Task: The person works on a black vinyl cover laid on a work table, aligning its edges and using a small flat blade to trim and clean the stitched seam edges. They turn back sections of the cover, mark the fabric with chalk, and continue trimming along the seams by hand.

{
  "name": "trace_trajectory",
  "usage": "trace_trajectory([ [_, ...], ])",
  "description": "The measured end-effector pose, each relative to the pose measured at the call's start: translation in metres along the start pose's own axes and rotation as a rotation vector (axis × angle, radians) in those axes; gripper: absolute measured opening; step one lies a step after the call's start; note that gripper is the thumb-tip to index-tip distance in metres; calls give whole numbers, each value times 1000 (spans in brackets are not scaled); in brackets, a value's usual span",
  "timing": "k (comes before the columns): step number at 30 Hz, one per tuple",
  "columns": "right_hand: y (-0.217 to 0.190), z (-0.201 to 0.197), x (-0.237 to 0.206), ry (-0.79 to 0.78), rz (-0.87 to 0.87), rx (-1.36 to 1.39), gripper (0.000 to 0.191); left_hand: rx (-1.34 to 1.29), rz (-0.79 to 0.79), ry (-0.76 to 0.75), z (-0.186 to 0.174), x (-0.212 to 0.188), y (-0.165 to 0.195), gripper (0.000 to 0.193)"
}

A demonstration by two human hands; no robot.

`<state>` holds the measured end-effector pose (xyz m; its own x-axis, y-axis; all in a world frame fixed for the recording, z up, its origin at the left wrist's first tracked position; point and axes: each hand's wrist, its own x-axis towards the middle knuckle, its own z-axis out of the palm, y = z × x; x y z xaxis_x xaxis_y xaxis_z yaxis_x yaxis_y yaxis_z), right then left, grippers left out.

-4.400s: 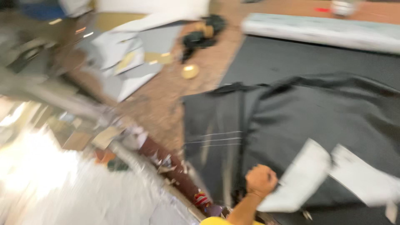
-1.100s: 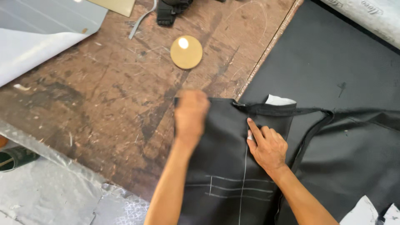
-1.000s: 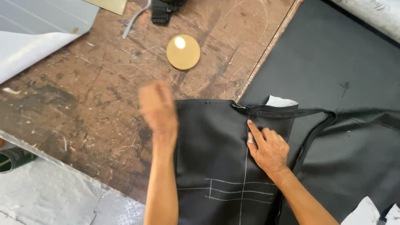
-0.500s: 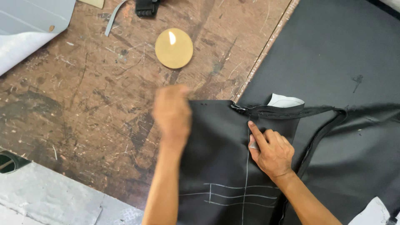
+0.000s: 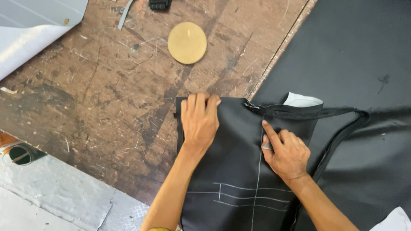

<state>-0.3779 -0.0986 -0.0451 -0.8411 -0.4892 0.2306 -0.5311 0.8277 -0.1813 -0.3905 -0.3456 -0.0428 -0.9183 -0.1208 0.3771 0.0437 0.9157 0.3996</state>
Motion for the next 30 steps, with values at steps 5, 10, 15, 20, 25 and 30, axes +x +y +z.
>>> trace_trajectory([
  [5, 0, 2, 0, 20, 6, 2, 44, 132, -518, -243, -19, 28, -28, 12],
  [10, 1, 1, 0, 25, 6, 2, 43, -134, -274, 177, -33, 8, -31, 14],
  [15, 0, -2, 0, 12, 20, 2, 44, -213, -188, 89, -5, -12, -6, 24],
  [20, 2, -3, 0, -5, 13, 2, 44, -41, -86, 109, 5, -1, -25, 11],
  [25, 2, -2, -1, 34, -3, 0, 42, -27, -252, 243, -24, 8, -41, 10],
  [30, 1, -2, -1, 24, 6, -18, 42, -258, -42, 71, -28, 3, -10, 16],
])
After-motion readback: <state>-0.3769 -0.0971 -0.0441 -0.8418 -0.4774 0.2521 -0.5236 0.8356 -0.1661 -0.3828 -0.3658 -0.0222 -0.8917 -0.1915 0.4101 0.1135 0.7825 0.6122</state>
